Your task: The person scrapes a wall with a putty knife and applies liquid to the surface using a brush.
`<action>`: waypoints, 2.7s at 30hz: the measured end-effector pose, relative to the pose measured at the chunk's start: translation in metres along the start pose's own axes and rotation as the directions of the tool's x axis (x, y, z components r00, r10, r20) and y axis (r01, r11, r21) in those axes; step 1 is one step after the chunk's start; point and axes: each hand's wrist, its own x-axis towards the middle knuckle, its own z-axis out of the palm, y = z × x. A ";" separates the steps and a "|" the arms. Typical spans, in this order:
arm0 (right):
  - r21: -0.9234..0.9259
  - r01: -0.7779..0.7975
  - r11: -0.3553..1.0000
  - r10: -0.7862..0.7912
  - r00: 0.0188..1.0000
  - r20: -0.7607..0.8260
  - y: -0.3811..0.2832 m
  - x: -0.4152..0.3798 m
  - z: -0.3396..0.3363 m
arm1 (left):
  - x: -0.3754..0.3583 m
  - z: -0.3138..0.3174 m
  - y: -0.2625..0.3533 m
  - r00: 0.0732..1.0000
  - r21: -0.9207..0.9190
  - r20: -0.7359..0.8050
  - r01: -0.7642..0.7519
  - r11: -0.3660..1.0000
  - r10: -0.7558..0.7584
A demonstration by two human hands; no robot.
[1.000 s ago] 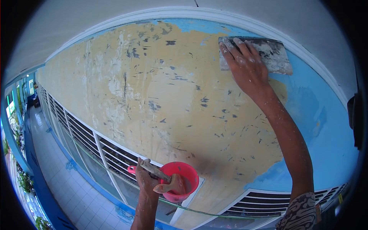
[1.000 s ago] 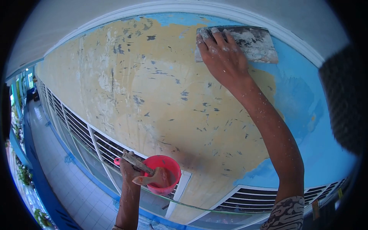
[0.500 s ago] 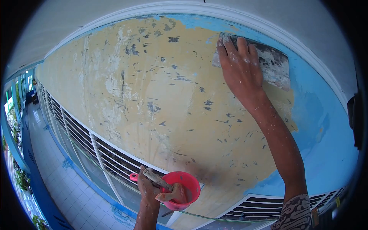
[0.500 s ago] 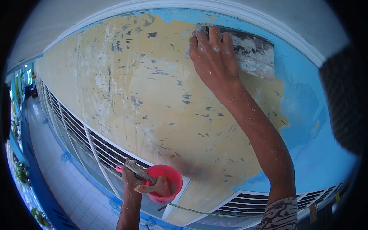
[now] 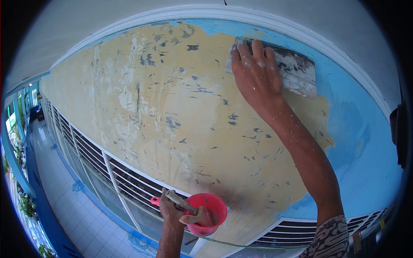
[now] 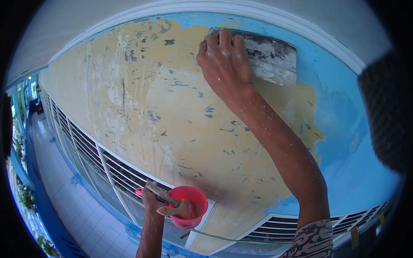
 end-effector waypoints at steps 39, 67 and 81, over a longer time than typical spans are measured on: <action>0.051 -0.183 0.982 0.184 0.983 -0.027 -0.016 0.057 0.014 | 0.015 0.015 -0.022 0.994 0.093 -0.001 0.105 0.990 -0.106; 0.105 -0.195 0.975 0.182 0.976 0.123 -0.048 0.073 -0.006 | 0.029 -0.003 -0.027 0.997 0.079 -0.040 0.067 0.995 -0.064; 0.078 -0.115 0.990 0.117 0.993 -0.030 -0.051 0.076 0.014 | 0.045 -0.030 -0.019 0.999 0.062 -0.030 0.044 0.997 -0.043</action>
